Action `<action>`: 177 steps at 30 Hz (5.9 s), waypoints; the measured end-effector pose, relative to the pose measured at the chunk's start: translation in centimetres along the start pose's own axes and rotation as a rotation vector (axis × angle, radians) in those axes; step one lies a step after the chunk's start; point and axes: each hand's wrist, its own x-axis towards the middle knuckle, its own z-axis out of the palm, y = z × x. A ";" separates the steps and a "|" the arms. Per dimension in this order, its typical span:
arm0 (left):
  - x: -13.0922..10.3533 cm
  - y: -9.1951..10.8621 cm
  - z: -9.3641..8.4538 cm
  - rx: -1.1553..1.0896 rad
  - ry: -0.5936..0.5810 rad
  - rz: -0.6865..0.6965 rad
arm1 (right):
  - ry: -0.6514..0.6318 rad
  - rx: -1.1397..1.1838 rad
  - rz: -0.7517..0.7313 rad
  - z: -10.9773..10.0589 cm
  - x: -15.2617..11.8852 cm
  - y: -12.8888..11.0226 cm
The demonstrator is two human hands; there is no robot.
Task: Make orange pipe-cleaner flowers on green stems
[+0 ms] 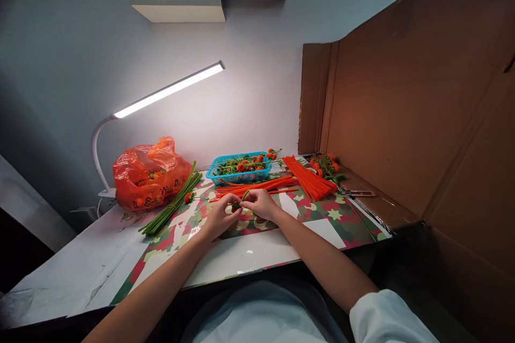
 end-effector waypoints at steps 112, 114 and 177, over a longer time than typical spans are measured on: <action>0.0 -0.7 -0.4 -0.137 -0.005 -0.115 | 0.091 -0.025 -0.049 1.5 -0.3 0.0; 0.1 -0.9 -0.4 -0.162 -0.014 -0.122 | 0.086 -0.008 -0.047 1.5 -0.3 -0.1; 0.6 -2.7 -0.5 -0.169 -0.140 -0.178 | 0.041 -0.070 -0.104 1.2 -0.1 0.2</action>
